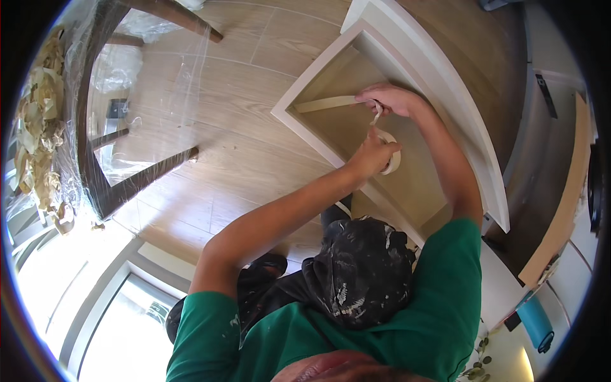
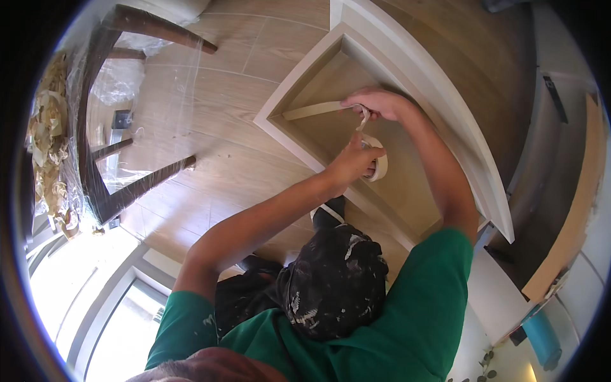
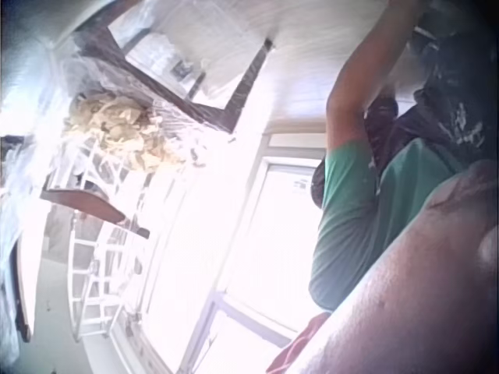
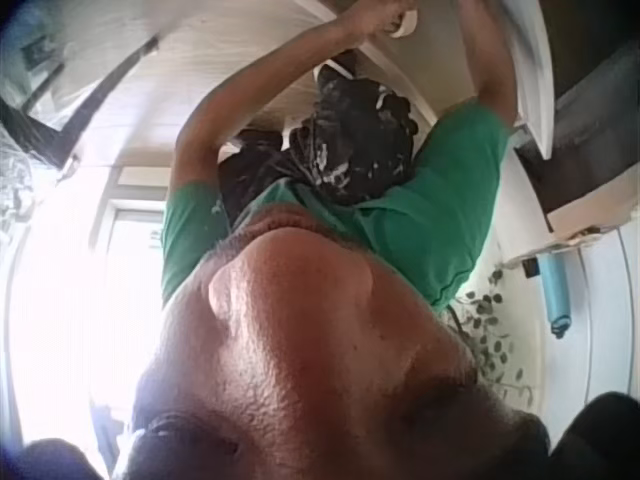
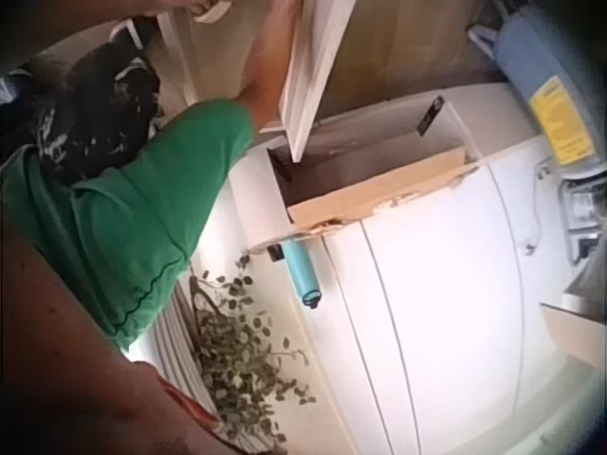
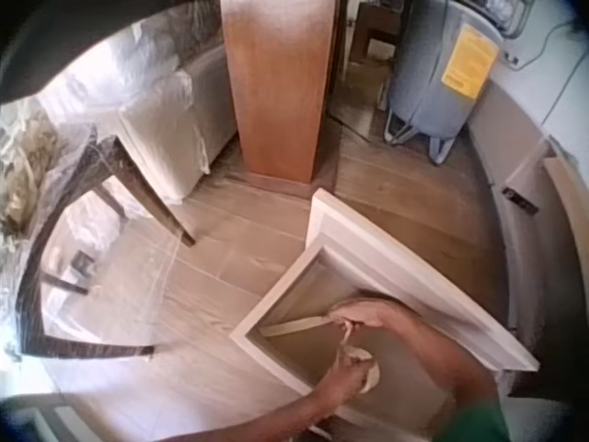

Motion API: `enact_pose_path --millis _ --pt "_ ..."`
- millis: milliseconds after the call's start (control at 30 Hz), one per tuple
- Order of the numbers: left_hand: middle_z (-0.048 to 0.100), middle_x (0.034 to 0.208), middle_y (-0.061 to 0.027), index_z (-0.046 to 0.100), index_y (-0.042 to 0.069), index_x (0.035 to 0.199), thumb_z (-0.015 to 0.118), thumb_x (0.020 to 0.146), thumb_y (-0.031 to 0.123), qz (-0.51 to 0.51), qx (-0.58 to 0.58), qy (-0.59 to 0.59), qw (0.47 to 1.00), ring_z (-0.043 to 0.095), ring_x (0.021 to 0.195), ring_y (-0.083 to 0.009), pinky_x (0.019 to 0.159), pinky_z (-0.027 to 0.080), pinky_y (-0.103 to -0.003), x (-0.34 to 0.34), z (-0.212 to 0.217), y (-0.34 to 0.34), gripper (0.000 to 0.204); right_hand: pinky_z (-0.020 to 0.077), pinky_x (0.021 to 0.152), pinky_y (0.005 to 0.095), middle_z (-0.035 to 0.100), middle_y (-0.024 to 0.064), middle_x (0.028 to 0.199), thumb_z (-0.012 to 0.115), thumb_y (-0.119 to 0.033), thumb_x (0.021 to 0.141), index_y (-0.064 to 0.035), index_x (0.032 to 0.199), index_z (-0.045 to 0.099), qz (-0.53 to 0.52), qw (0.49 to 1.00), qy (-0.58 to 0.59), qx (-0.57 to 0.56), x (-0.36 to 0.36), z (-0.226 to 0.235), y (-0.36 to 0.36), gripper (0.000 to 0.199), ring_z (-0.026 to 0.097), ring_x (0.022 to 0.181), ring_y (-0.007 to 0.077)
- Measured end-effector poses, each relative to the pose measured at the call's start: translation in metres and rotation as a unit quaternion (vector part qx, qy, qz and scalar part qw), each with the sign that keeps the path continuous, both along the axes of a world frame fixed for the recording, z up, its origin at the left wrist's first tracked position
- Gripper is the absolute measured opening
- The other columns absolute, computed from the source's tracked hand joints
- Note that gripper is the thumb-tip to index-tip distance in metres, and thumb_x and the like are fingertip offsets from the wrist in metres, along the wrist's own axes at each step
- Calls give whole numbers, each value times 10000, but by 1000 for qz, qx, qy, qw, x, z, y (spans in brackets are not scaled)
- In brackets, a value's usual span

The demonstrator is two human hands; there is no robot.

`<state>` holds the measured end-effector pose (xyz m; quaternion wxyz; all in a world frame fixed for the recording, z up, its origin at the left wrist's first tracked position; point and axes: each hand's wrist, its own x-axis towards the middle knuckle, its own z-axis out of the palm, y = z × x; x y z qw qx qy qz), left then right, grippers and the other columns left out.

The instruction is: The person applies masking tape to the inside edges of a drawer and then uses a brush to apply paint from a small container to a wooden piece inside the drawer.

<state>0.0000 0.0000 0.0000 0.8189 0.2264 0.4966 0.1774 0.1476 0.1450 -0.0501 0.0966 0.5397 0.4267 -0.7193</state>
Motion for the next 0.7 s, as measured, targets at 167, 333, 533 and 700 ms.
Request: enact_pose_path --millis 167,333,533,700 --pt "619 1206 -174 333 25 1451 673 986 263 32 -70 -30 997 698 1047 -257 914 568 -384 1 -12 -9 623 377 609 255 523 -41 854 715 -472 912 -114 1075 741 -33 995 -57 76 10 6 -23 394 475 769 90" --pt "640 1246 -155 403 23 1446 668 993 321 33 -36 -56 997 698 1072 -258 921 575 -398 -5 -17 -14 604 383 587 252 534 -33 775 757 -470 911 -98 1023 734 -61 987 -94 115 20 -7 -39 389 488 693 65" --pt "702 1179 -183 518 68 1443 643 999 360 -288 232 157 916 679 1174 -272 1016 531 -409 -64 -19 40 545 567 803 413 726 155 1024 761 -499 884 -32 1123 744 72 913 -154 370 20 -22 -51 526 714 929 261" --pt "738 1091 -207 672 46 1279 651 957 215 -265 596 366 663 733 1030 -346 824 591 -432 -129 9 96 364 575 893 479 705 197 1162 799 -430 858 -40 1127 745 148 761 -351 526 -22 28 -82 476 700 1036 367"
